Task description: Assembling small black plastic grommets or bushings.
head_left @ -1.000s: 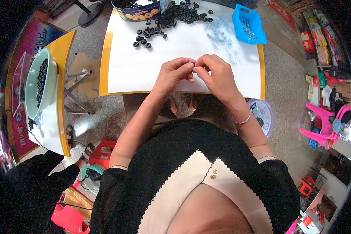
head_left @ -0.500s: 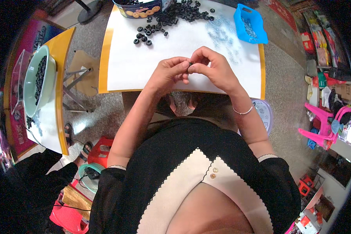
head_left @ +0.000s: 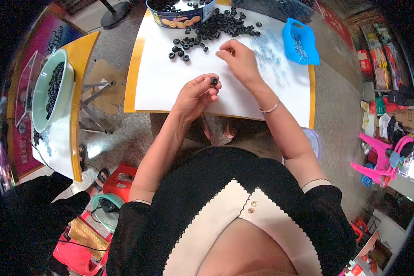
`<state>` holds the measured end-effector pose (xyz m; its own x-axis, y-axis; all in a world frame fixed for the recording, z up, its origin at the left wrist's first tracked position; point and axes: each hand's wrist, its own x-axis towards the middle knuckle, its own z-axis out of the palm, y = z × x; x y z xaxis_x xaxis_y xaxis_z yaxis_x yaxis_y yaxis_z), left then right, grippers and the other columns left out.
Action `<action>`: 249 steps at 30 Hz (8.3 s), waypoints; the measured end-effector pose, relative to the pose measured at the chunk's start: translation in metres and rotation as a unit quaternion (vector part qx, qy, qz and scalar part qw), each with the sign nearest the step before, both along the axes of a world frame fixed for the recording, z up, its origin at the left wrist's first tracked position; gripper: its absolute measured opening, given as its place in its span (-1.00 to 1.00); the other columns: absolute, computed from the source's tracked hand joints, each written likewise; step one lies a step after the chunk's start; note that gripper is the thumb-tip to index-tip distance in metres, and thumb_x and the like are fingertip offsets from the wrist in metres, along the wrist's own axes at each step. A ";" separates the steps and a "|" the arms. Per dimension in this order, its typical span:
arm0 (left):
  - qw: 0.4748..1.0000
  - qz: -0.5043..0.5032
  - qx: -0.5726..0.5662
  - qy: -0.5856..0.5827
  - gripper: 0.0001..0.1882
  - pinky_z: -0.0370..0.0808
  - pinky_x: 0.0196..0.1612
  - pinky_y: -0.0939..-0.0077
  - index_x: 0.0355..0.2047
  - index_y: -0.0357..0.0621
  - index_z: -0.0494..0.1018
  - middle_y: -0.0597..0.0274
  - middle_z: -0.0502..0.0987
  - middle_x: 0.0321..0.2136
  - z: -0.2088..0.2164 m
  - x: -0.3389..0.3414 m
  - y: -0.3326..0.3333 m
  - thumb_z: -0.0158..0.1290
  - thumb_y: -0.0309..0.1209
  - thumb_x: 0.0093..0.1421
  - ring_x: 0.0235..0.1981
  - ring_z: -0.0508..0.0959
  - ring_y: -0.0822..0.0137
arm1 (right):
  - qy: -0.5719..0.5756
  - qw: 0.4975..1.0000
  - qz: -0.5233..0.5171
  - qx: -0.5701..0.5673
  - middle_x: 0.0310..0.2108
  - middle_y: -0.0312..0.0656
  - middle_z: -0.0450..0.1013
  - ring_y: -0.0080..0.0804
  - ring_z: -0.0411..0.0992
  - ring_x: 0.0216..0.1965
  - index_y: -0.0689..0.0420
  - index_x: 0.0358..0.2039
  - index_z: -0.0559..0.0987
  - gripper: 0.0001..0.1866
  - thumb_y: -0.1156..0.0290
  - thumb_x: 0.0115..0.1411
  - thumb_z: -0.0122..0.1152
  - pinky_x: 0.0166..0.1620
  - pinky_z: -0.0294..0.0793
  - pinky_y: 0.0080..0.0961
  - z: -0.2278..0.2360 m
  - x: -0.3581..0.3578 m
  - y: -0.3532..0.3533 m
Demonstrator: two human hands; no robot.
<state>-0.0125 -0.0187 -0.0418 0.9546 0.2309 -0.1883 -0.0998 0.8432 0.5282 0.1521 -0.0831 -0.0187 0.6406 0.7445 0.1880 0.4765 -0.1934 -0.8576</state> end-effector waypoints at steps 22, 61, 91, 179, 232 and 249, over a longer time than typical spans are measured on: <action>0.996 0.085 0.018 0.023 -0.74 0.51 -0.35 0.62 -0.20 -0.29 0.40 0.18 0.49 -0.39 0.023 0.006 -0.010 0.00 -0.35 0.18 -0.49 0.47 0.51 | 0.274 0.956 0.065 0.080 -0.44 -0.31 0.47 -0.66 0.34 -0.42 0.25 -0.28 0.54 -0.81 0.50 0.06 0.13 -0.29 0.33 -0.73 0.041 -0.042 -0.058; 0.963 0.027 0.244 0.112 -0.73 0.48 -0.46 0.64 -0.23 -0.39 0.45 0.24 0.49 -0.50 0.041 0.007 -0.023 0.02 -0.40 0.16 -0.56 0.44 0.51 | -0.122 0.983 0.090 0.107 -0.49 -0.20 0.41 -0.29 0.35 -0.45 0.17 -0.48 0.48 -0.92 0.53 -0.03 0.19 -0.37 0.34 -0.46 0.034 -0.052 -0.083; 0.938 -0.006 0.300 0.172 -0.62 0.12 -0.58 0.71 -0.16 -0.41 0.37 0.38 0.32 -0.56 0.043 0.028 -0.051 -0.10 -0.25 0.24 -0.63 0.20 0.59 | 0.001 0.979 0.071 0.191 -0.29 -0.15 0.28 -0.25 0.25 -0.14 0.16 -0.35 0.49 -0.84 0.42 0.03 0.07 -0.03 0.23 -0.40 0.008 -0.038 -0.109; 0.981 0.137 0.118 0.068 -0.78 0.47 -0.34 0.52 -0.20 -0.31 0.41 0.17 0.48 -0.35 0.035 0.030 -0.008 0.02 -0.48 0.14 -0.46 0.45 0.45 | 0.065 0.986 0.062 0.142 -0.30 -0.24 0.40 -0.52 0.33 -0.38 0.17 -0.24 0.48 -0.70 0.59 -0.06 0.15 -0.25 0.35 -0.62 0.034 -0.035 -0.044; 0.980 0.073 0.174 0.059 -0.69 0.46 -0.28 0.50 -0.06 -0.37 0.32 0.11 0.41 -0.30 0.022 0.025 -0.041 -0.11 -0.50 0.19 -0.37 0.44 0.37 | -0.236 0.937 -0.243 -0.090 -0.45 -0.14 0.43 -0.18 0.36 -0.34 0.10 -0.51 0.56 -0.90 0.37 -0.05 0.19 -0.25 0.31 -0.31 -0.029 0.055 -0.174; 0.978 0.006 0.187 0.090 -0.77 0.48 -0.33 0.59 -0.20 -0.34 0.43 0.22 0.50 -0.44 0.030 0.027 -0.053 0.05 -0.49 0.12 -0.46 0.49 0.46 | -0.051 0.998 0.029 -0.029 -0.46 -0.26 0.38 -0.57 0.33 -0.40 0.24 -0.39 0.48 -0.90 0.47 0.12 0.07 -0.31 0.33 -0.63 0.051 -0.039 -0.124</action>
<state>0.0145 -0.0717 -0.0123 0.9105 0.3270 -0.2529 0.0136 0.5878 0.8089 0.1133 -0.2067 0.0320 0.5761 0.7909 0.2066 0.5730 -0.2105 -0.7920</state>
